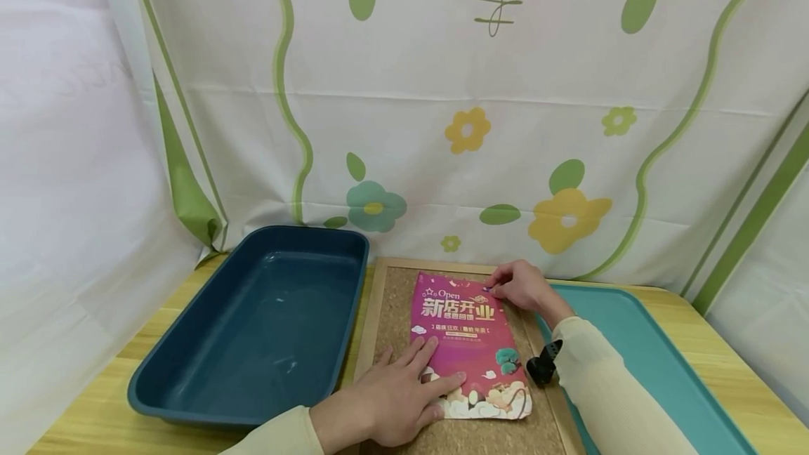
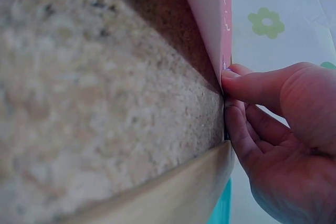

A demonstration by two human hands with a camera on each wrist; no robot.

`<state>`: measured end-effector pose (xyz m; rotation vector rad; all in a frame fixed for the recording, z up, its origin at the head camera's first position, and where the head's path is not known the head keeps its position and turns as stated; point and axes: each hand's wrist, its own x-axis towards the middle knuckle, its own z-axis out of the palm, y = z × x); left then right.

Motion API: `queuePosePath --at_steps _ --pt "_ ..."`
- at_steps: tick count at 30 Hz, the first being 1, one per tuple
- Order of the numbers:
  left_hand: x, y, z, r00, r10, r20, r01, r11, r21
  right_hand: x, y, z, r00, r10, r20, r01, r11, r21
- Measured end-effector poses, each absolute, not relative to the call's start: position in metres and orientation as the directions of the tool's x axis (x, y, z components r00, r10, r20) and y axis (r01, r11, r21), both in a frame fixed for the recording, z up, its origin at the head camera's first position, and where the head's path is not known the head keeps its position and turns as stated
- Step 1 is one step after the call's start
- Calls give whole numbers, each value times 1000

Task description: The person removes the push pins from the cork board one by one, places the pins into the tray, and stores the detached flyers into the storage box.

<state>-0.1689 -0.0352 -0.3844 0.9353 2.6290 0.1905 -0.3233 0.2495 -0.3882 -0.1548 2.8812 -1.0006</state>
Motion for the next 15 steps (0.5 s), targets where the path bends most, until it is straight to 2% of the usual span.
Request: queuePosePath --at_steps 15 --pt "-170 -35 -386 -726 632 -271 584 775 240 -324 249 -388 -991 -120 -58 -58 779 -624"
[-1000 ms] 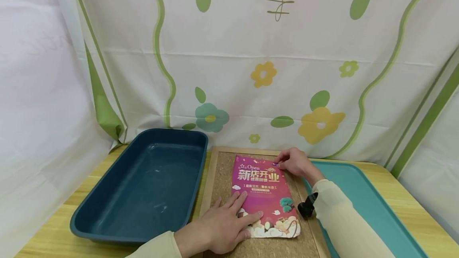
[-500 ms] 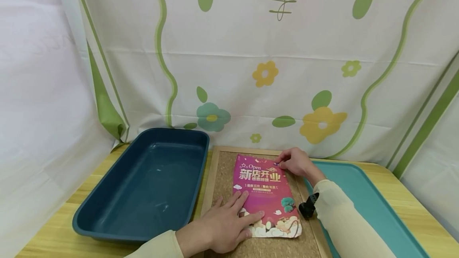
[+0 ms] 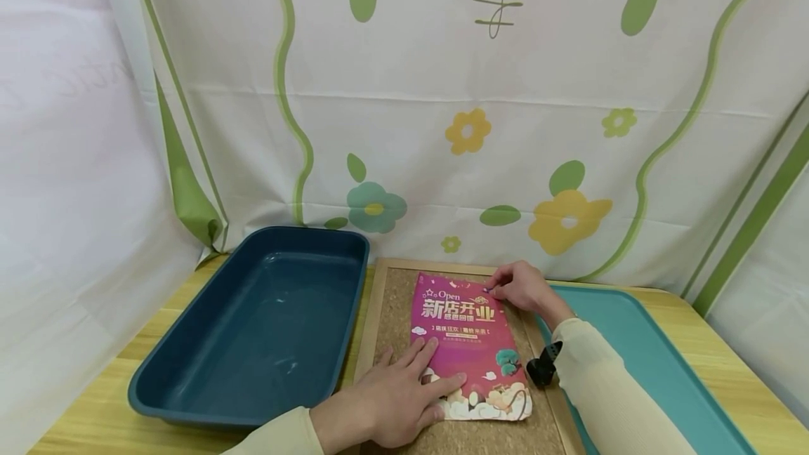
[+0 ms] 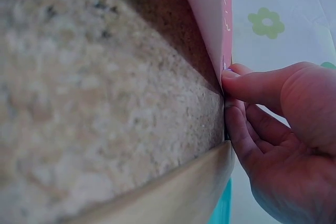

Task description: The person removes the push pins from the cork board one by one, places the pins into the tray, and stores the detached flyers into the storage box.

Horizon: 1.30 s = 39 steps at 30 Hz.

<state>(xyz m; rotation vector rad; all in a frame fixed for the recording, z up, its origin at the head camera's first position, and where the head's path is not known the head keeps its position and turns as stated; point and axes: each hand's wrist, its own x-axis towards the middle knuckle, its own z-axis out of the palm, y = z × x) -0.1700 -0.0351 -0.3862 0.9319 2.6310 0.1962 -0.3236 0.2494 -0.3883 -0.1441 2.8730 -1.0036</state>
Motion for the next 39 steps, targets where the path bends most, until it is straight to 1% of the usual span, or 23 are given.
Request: queuePosePath --at_steps 13,20,39 --pt "-170 -35 -385 -725 627 -284 581 779 236 -324 247 -387 -990 -121 -68 -53 781 -622" --pt "-170 -35 -385 -727 627 -279 582 779 235 -326 247 -390 -992 -101 -76 -32 781 -623" --pt "-171 -35 -387 -724 632 -275 580 774 253 -322 251 -392 -991 -128 -48 -68 767 -638"
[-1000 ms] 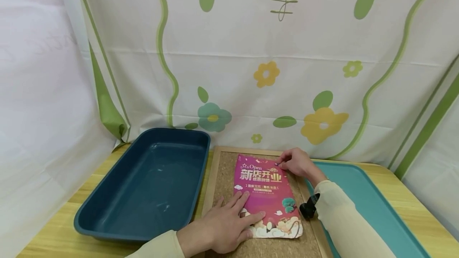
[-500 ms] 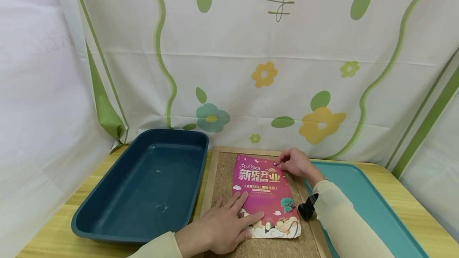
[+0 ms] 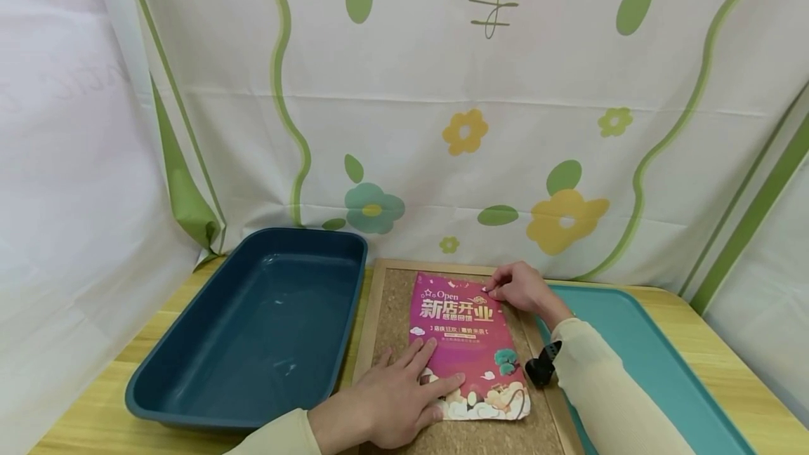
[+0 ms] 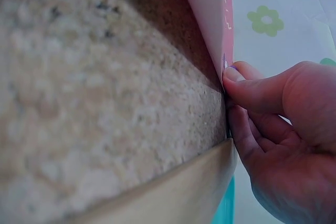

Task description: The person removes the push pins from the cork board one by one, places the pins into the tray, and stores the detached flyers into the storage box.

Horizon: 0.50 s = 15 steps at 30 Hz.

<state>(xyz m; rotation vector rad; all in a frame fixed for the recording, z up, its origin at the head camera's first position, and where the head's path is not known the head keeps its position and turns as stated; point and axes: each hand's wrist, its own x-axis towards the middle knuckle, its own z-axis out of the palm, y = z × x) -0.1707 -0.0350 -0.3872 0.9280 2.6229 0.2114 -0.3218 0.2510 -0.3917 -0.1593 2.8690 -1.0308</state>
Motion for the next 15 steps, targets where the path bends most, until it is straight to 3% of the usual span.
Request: queuePosePath --at_steps 15 --pt "-170 -34 -387 -729 625 -279 570 780 258 -322 251 -392 -990 -138 -34 -86 773 -629"
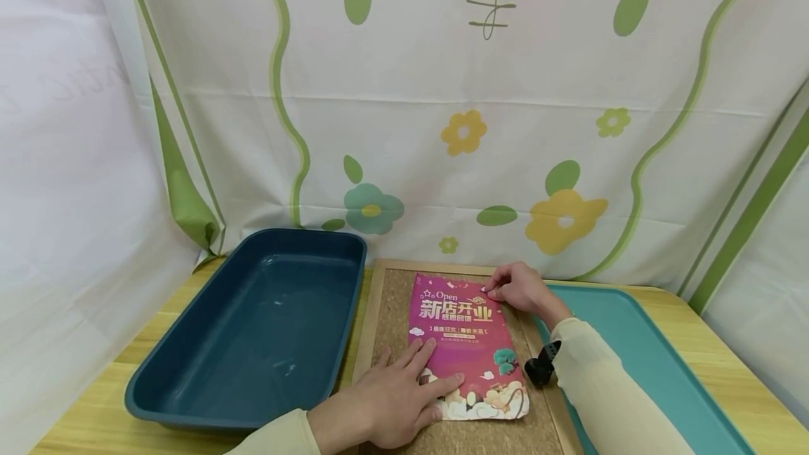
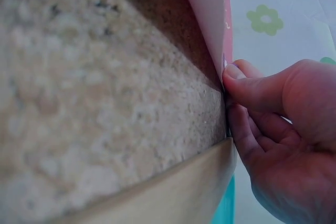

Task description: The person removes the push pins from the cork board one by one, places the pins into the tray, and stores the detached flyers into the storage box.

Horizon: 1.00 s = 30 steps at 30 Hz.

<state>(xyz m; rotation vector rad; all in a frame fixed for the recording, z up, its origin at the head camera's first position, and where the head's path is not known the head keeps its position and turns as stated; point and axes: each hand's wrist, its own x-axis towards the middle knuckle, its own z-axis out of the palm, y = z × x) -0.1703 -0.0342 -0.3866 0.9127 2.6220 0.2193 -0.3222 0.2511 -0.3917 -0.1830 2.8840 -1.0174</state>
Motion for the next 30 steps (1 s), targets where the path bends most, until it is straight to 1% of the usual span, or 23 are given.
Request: queuePosePath --at_steps 18,30 --pt "-170 -35 -388 -730 632 -262 585 775 239 -321 251 -391 -990 -139 -33 -88 773 -629" --pt "-170 -35 -387 -729 628 -272 574 777 257 -321 253 -394 -991 -128 -32 -78 761 -644"
